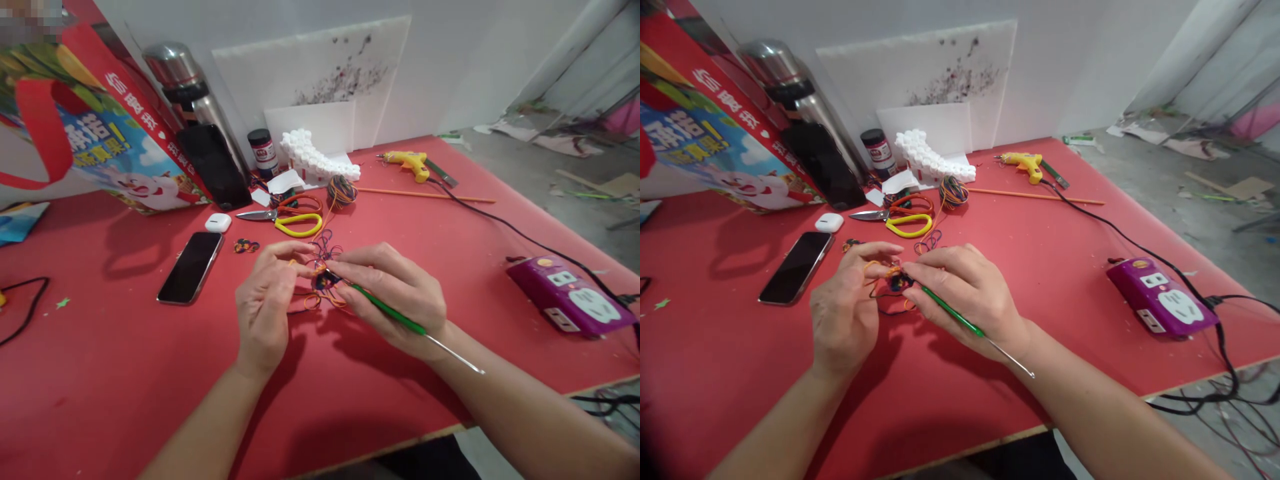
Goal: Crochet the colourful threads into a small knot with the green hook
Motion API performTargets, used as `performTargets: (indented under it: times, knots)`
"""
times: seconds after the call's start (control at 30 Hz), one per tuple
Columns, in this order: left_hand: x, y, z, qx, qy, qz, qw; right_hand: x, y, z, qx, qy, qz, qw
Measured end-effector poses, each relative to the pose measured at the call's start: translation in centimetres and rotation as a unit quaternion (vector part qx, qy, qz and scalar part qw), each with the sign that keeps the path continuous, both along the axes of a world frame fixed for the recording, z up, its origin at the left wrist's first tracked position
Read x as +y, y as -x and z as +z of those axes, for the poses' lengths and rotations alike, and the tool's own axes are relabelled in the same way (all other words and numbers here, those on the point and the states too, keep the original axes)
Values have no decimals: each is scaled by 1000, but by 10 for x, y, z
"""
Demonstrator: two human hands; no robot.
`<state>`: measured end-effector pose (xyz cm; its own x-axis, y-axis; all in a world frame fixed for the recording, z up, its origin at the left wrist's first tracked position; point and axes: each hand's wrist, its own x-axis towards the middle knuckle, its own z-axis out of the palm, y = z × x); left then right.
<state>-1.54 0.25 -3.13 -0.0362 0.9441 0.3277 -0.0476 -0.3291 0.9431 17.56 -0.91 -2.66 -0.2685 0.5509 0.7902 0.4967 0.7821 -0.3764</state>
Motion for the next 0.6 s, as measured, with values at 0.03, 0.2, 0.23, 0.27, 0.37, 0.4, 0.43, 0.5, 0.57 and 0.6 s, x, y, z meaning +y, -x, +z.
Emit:
performTargets:
  times: [0.03, 0.2, 0.23, 0.27, 0.37, 0.4, 0.43, 0.5, 0.57, 0.6]
  knots:
    - [1, 1, 1, -9, 15, -10, 1000, 1, 0, 1, -7, -11, -2, 1000]
    - [6, 5, 3, 5, 4, -35, 999, 4, 3, 0, -31, -63, -15, 997]
    - [7, 6, 2, 18, -11, -36, 999, 5, 3, -1, -32, -65, -15, 997]
    - [7, 7, 2, 29, -19, -39, 999, 5, 3, -1, -32, -64, -14, 997]
    - [9, 10, 3, 44, -3, -64, 997, 6, 0, -2, -31, -59, -12, 998]
    - [10, 11, 4, 48, 7, -75, 996, 6, -2, -1, -30, -57, -13, 998]
    - [11, 12, 6, 58, 13, -85, 995, 6, -3, -1, -30, -54, -15, 998]
    - [12, 14, 9, 93, 7, -100, 991, 6, -5, 1, -27, -47, -17, 998]
    - [13, 15, 12, 110, -6, -113, 987, 5, -7, 3, -31, -45, -14, 998]
    - [14, 15, 13, 96, -5, -124, 988, 5, -7, 4, -34, -46, -12, 998]
